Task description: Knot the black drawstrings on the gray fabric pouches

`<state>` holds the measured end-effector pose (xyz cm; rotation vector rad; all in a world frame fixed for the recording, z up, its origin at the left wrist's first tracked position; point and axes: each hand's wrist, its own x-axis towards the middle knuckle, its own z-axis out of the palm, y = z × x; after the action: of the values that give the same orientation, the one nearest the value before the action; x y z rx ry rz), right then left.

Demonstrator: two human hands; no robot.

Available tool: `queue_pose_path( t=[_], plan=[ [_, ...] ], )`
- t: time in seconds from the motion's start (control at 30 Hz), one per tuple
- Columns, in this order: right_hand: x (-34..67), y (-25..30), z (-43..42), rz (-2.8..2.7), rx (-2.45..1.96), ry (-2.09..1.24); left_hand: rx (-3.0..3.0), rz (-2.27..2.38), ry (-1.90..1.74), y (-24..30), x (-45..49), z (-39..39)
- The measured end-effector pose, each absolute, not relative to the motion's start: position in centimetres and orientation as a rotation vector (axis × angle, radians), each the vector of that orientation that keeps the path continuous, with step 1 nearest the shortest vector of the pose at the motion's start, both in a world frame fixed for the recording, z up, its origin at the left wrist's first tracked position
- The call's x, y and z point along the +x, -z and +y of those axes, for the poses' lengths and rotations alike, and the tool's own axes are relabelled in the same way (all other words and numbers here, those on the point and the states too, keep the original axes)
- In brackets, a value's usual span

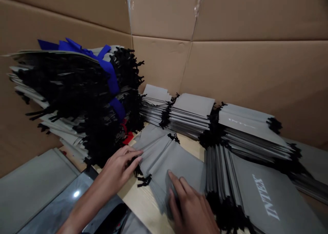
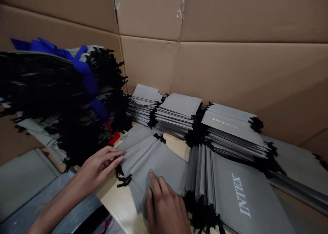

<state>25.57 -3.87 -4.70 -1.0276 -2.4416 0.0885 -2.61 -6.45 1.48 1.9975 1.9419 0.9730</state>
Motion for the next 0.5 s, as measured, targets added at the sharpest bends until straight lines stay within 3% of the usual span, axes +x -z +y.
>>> queue_pose_path(
  t=[0.3,0.5],
  plan=[
    [25.8,5.2,-4.3,-2.419,-1.019,0.065,2.072,2.172,-0.836,-0.7,-0.7,-6.8],
    [25.7,4.2,-4.2,-2.39,-0.995,0.1,2.097,2.076,-0.854,-1.0,0.0,-7.4]
  ],
)
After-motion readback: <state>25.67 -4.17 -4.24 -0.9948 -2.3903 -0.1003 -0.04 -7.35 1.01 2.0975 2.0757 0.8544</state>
